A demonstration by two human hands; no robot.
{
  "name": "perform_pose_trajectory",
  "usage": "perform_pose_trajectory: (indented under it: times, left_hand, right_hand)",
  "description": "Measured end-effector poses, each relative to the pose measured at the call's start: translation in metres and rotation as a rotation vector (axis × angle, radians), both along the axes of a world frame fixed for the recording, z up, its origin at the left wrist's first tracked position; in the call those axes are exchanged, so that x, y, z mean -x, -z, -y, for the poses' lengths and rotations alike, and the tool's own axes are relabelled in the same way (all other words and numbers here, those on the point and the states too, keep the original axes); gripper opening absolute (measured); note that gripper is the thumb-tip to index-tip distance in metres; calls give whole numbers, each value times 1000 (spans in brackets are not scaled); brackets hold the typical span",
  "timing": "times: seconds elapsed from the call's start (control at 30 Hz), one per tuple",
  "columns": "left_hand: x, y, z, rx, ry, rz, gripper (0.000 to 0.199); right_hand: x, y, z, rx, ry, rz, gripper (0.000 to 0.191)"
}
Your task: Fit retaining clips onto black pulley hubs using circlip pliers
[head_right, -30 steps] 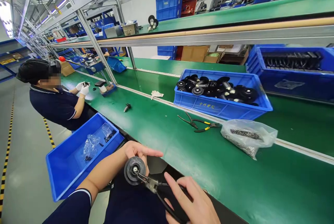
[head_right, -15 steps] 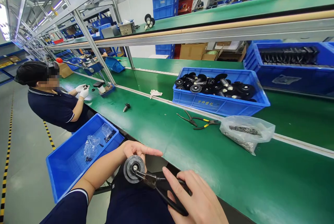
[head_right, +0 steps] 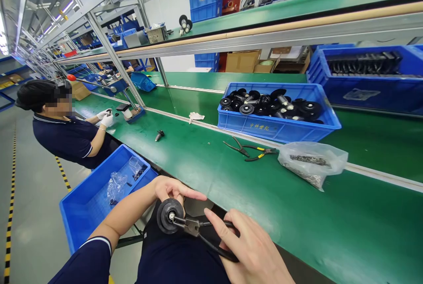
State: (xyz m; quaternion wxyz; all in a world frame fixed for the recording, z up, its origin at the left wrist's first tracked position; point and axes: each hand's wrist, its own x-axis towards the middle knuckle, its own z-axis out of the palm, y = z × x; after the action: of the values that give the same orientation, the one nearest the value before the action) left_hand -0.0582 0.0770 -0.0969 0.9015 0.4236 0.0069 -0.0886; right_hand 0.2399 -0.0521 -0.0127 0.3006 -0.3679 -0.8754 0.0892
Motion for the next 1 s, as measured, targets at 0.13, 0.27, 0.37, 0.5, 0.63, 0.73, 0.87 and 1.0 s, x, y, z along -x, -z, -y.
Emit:
perform_pose_trajectory:
  times: [0.13,0.27,0.37,0.5,0.63,0.73,0.87,1.0]
  left_hand:
    - [0,-6,-1,-30,32,91,139]
    - [2,-12,-2,-43,8,24,139]
    - [7,-13,-2,-69,2,-52,142]
    - [16,-9,2,-167,-143,-42,139]
    - [20,-11,9,-384,-472,175,109]
    - [19,-18,15,-498,-626,212,94]
    - [14,-29,21,-584,-723,244,82]
    - [8,-42,21,-659,-777,291,63]
  right_hand:
    - [-2,2,2,19,-3,-4,63]
    - [-2,3,2,63,-17,11,70]
    - [-1,3,3,111,-23,1,69]
    - [-1,3,7,132,-2,-30,65]
    - [1,7,13,148,45,-58,65]
    - [6,10,18,159,68,-108,61]
    - [13,10,25,163,109,-149,56]
    - [16,10,30,146,138,-163,55]
